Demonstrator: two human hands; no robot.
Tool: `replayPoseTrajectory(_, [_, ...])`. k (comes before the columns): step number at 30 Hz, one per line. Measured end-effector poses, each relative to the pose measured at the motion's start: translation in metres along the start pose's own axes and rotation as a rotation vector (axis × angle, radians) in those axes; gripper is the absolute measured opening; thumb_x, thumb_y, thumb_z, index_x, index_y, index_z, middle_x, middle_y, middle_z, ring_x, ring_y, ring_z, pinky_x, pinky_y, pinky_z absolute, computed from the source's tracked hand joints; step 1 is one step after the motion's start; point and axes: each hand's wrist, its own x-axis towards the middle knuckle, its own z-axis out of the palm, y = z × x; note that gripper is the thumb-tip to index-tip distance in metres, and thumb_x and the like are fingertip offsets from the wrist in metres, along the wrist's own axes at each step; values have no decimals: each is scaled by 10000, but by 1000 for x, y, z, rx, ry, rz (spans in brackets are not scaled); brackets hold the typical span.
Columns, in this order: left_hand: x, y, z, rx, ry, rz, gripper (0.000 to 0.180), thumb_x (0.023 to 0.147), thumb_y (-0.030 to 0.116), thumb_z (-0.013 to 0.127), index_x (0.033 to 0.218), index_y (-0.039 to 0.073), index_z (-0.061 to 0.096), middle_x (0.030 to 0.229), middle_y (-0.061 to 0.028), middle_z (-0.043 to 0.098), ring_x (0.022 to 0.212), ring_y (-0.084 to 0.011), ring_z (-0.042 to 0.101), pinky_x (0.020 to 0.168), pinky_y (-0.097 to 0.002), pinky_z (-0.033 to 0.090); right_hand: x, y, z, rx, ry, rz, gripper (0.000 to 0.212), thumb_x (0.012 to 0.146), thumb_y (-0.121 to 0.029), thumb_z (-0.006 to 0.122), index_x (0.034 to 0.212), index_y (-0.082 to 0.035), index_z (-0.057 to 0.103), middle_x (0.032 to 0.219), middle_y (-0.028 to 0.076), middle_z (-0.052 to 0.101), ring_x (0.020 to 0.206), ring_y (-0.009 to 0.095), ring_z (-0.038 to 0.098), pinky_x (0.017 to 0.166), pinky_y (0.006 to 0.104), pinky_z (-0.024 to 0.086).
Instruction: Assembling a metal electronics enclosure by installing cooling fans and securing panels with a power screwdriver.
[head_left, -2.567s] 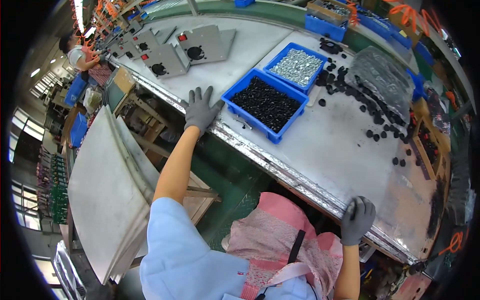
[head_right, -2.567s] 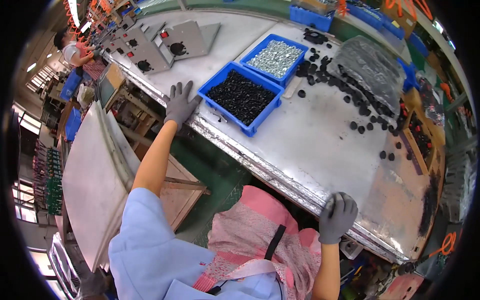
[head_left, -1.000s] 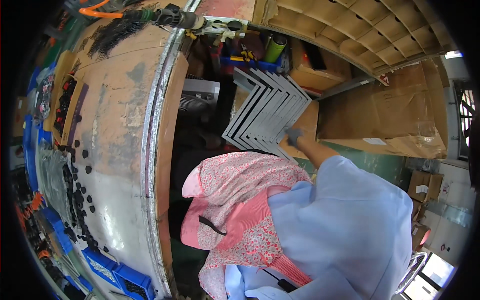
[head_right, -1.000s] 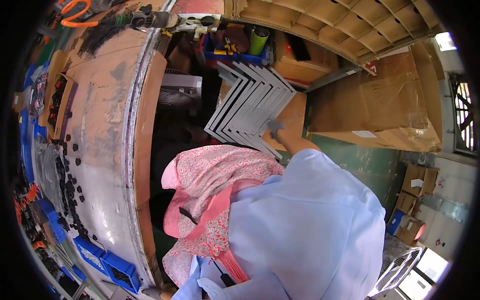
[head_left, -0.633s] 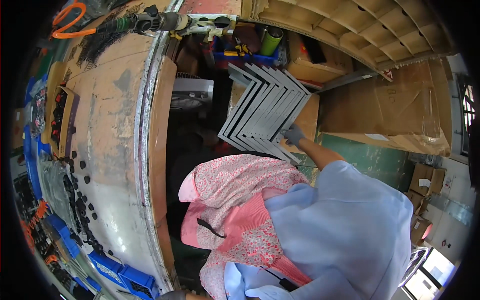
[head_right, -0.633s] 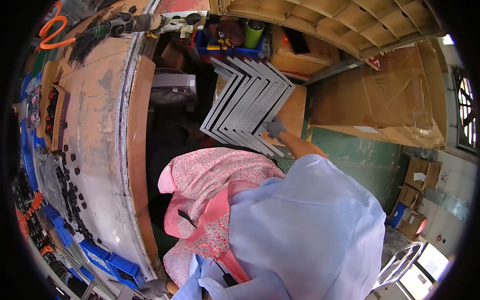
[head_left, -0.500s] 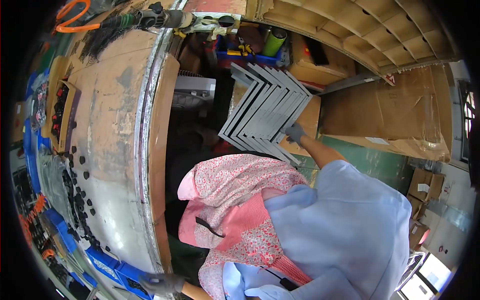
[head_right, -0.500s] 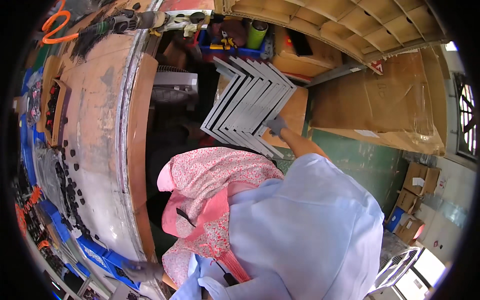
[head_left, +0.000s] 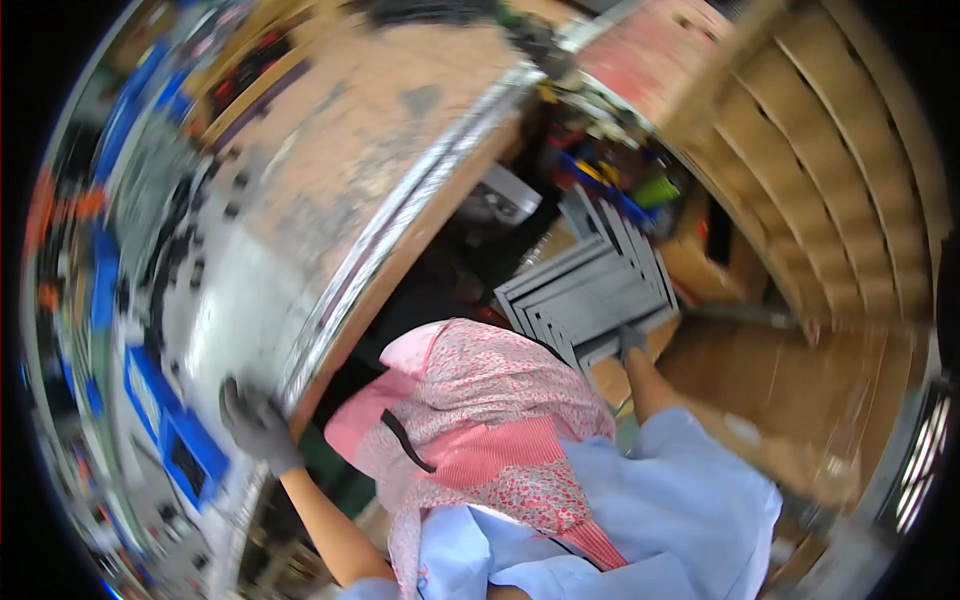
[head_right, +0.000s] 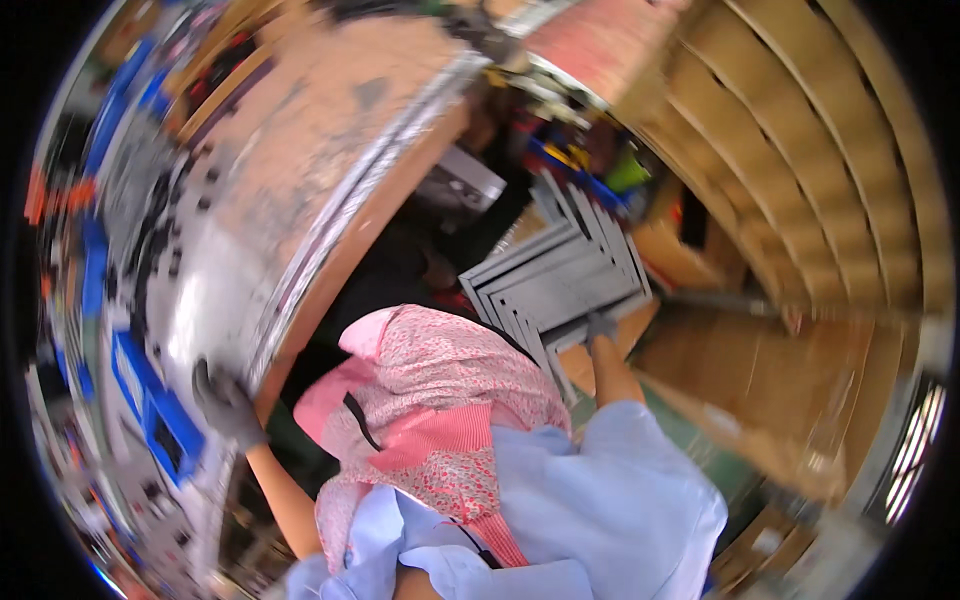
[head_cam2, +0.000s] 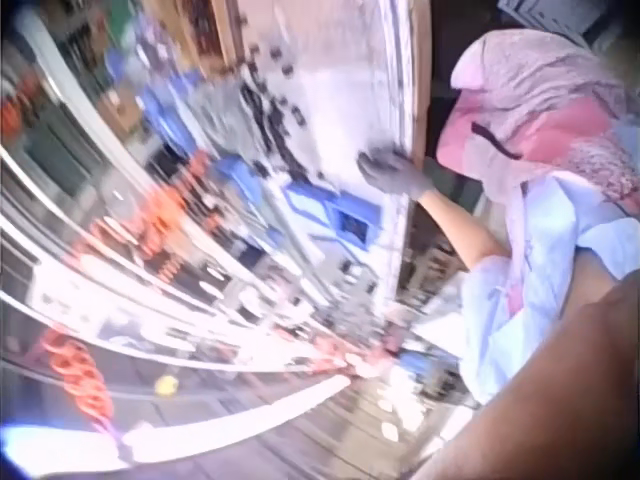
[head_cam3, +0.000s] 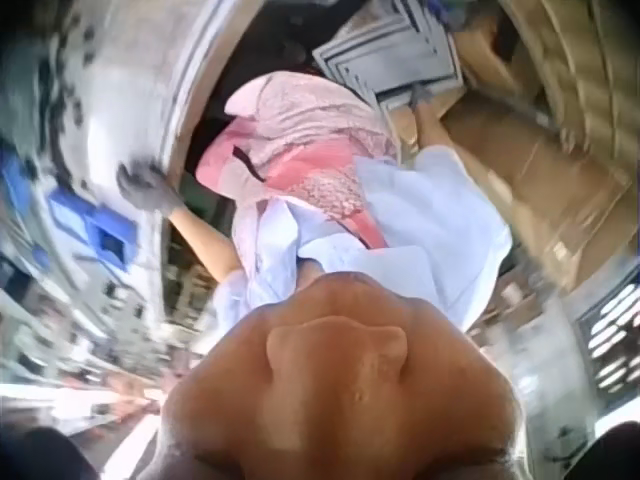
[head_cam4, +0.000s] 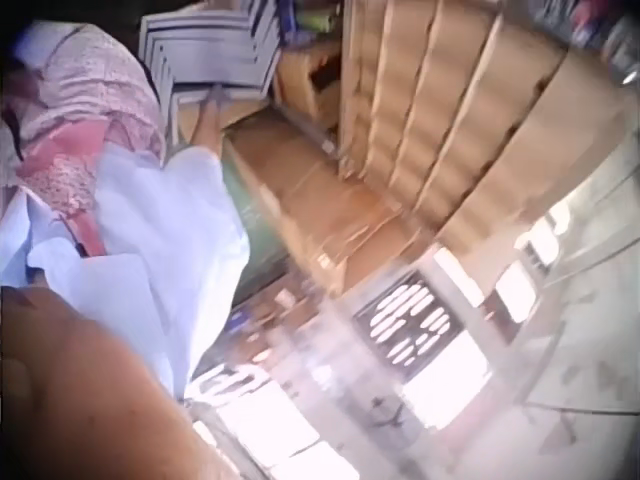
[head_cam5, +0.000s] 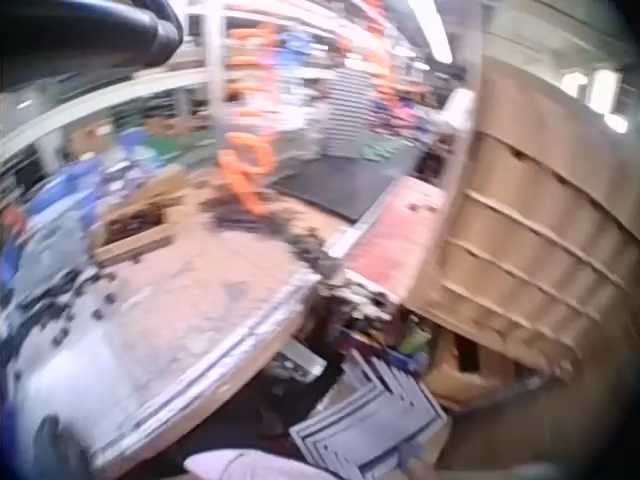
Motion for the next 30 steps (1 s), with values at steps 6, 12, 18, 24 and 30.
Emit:
replayPoseTrajectory(6, [3, -7, -8, -39, -14, -72, 297, 900, 232, 568, 1141, 68, 628, 1141, -131, 620, 1051, -312, 580, 895, -383, 463, 84, 17, -40, -686, -34, -248, 366, 770, -192, 691, 1004, 79, 620, 854, 176, 632, 640, 271, 589, 558, 396, 492])
replayPoseTrajectory(12, [-5, -4, -10, -56, 20, -132, 254, 858, 186, 599, 1088, 87, 642, 1107, -110, 628, 1031, -290, 584, 894, -389, 453, -66, -50, -71, 271, 175, 28, 355, 714, -116, 734, 954, 125, 633, 830, 177, 644, 653, 238, 601, 607, 362, 514])
replayPoseTrajectory(18, [1, -3, -13, -101, 88, -86, 185, 850, 158, 608, 1012, 80, 650, 1060, -103, 637, 998, -292, 593, 872, -389, 463, -177, -99, -135, 211, 254, -351, 258, 670, -9, 668, 858, 162, 628, 816, 172, 661, 649, 237, 604, 578, 361, 496])
replayPoseTrajectory(24, [-2, -6, -10, -198, 155, -151, 172, 815, 154, 631, 974, 93, 654, 1001, -84, 643, 981, -291, 590, 860, -394, 454, -262, -179, -138, 74, -213, -958, 400, 675, -12, 639, 1060, 77, 584, 984, 109, 645, 866, 185, 608, 777, 312, 494])
replayPoseTrajectory(30, [-6, 8, -35, -880, 53, -464, 217, 890, 201, 599, 1059, 75, 653, 1053, -90, 633, 1002, -224, 602, 896, -335, 447, -402, -297, -50, -455, -307, -1420, 461, 742, -184, 697, 1138, 8, 557, 917, 144, 669, 822, 202, 643, 766, 324, 505])
